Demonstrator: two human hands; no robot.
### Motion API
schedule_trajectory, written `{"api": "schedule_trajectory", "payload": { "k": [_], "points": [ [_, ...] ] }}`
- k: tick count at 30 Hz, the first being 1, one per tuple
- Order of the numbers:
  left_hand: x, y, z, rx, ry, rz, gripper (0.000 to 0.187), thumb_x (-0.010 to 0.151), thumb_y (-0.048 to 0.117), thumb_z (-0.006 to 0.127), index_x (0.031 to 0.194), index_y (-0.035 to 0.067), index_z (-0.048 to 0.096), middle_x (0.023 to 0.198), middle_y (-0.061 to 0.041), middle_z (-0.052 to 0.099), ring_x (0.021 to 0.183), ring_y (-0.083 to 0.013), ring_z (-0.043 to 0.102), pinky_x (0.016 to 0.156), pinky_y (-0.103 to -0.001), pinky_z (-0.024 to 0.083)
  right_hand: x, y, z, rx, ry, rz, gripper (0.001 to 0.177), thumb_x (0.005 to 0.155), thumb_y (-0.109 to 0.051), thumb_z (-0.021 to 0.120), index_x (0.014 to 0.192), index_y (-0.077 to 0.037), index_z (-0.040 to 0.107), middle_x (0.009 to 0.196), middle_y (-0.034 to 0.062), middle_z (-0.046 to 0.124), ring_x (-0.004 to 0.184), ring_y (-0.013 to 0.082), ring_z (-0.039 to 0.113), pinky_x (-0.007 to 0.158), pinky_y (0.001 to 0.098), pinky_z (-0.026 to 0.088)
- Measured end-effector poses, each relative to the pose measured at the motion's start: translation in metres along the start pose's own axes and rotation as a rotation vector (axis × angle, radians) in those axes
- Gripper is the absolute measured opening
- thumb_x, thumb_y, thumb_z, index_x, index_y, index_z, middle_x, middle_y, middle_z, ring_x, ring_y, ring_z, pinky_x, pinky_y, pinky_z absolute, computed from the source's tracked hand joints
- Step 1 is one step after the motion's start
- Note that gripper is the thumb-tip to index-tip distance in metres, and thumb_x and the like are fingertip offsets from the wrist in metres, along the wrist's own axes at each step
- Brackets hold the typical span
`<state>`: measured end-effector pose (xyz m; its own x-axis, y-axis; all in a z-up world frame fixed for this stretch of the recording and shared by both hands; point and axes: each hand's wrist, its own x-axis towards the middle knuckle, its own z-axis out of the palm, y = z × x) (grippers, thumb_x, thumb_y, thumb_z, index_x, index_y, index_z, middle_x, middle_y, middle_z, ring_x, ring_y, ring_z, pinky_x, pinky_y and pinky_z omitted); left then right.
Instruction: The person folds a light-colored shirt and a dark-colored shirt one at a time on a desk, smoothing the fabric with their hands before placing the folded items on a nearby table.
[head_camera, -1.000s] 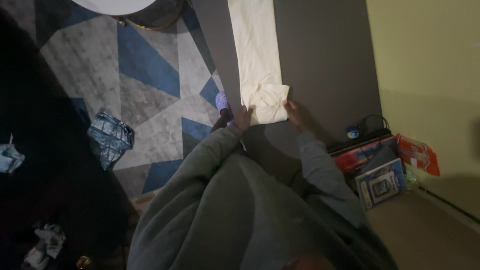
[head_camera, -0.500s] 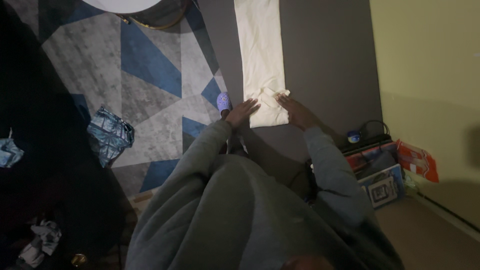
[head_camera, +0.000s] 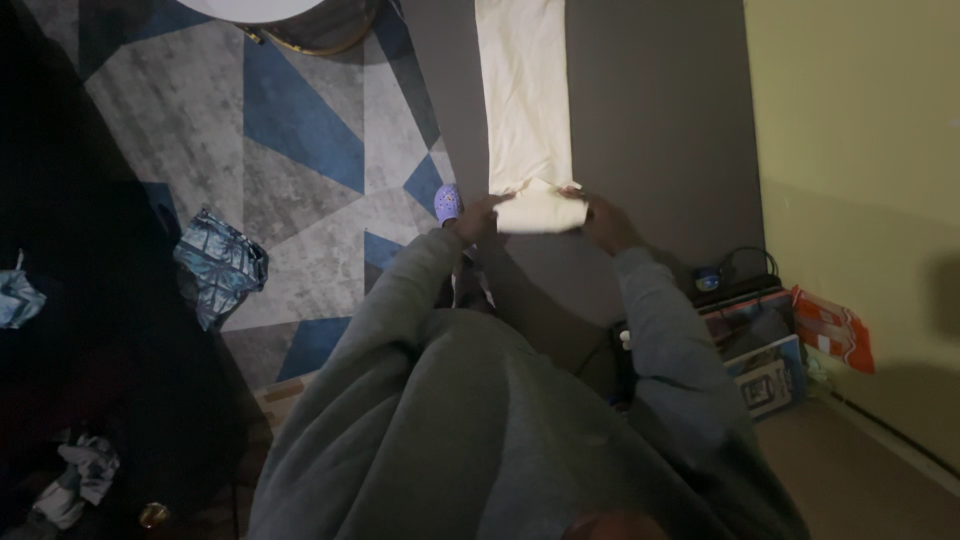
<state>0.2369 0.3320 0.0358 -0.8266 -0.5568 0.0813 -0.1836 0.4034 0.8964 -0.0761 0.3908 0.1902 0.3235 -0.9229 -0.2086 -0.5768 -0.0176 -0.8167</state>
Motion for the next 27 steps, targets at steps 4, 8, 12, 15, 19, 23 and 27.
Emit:
{"api": "schedule_trajectory", "payload": {
  "k": [4,8,12,15,19,23,27],
  "points": [
    [0.025,-0.005,0.013,-0.027,0.295,-0.368,0.036,0.103,0.025,0.057,0.134,0.006,0.060,0.128,-0.023,0.066,0.120,-0.0400,0.062,0.105,-0.045,0.047,0.013,-0.023,-0.004,-0.046,0.115,0.701,0.047,0.099,-0.041,0.060,0.131,-0.008,0.068,0.129,0.0175,0.070,0.117,0.0352,0.067,0.097,0.0462,0.051],
    [0.032,0.006,0.015,-0.204,0.452,-0.532,0.039,0.108,0.034,0.048,0.127,0.005,0.064,0.112,-0.024,0.072,0.106,-0.0388,0.068,0.095,-0.043,0.051,0.024,-0.010,0.015,-0.186,0.123,0.814,0.057,0.105,-0.057,0.055,0.121,-0.004,0.069,0.114,0.0206,0.072,0.103,0.0347,0.071,0.091,0.0462,0.052],
    [0.028,0.033,0.030,-0.224,0.764,-0.473,0.043,0.111,0.035,0.042,0.130,0.000,0.059,0.120,-0.028,0.065,0.115,-0.0418,0.064,0.102,-0.045,0.047,0.035,0.036,0.065,-0.067,0.527,0.548,0.051,0.102,-0.048,0.057,0.124,-0.003,0.066,0.107,0.0204,0.071,0.100,0.0357,0.068,0.086,0.0464,0.050],
    [0.021,0.038,0.030,-0.155,0.736,-0.343,0.046,0.114,0.033,0.041,0.138,-0.004,0.054,0.133,-0.032,0.060,0.126,-0.0474,0.055,0.107,-0.049,0.039,0.036,0.055,0.084,-0.078,0.661,0.405,0.052,0.106,-0.049,0.050,0.127,-0.003,0.064,0.114,0.0211,0.070,0.107,0.0340,0.067,0.094,0.0458,0.050],
    [0.020,0.035,0.026,-0.170,0.668,-0.455,0.049,0.110,0.037,0.046,0.135,-0.003,0.058,0.126,-0.030,0.065,0.121,-0.0442,0.063,0.105,-0.046,0.047,0.041,0.055,0.097,0.216,0.727,0.419,0.057,0.111,-0.050,0.041,0.140,-0.002,0.051,0.131,0.0237,0.063,0.122,0.0350,0.060,0.104,0.0500,0.045],
    [0.029,0.035,0.029,0.068,0.664,-0.506,0.044,0.107,0.036,0.055,0.125,-0.003,0.063,0.114,-0.030,0.067,0.106,-0.0478,0.065,0.092,-0.052,0.051,0.049,0.044,0.097,0.295,0.740,0.382,0.072,0.113,-0.052,0.044,0.154,0.006,0.032,0.146,0.0293,0.046,0.132,0.0402,0.044,0.104,0.0537,0.035],
    [0.045,0.043,0.032,0.225,0.829,-0.477,0.035,0.106,0.031,0.054,0.110,-0.001,0.065,0.100,-0.028,0.066,0.092,-0.0475,0.063,0.081,-0.054,0.050,0.049,0.019,0.081,-0.114,0.657,0.498,0.069,0.104,-0.057,0.044,0.139,0.001,0.051,0.129,0.0263,0.060,0.115,0.0371,0.060,0.096,0.0508,0.045]
  ]
}}
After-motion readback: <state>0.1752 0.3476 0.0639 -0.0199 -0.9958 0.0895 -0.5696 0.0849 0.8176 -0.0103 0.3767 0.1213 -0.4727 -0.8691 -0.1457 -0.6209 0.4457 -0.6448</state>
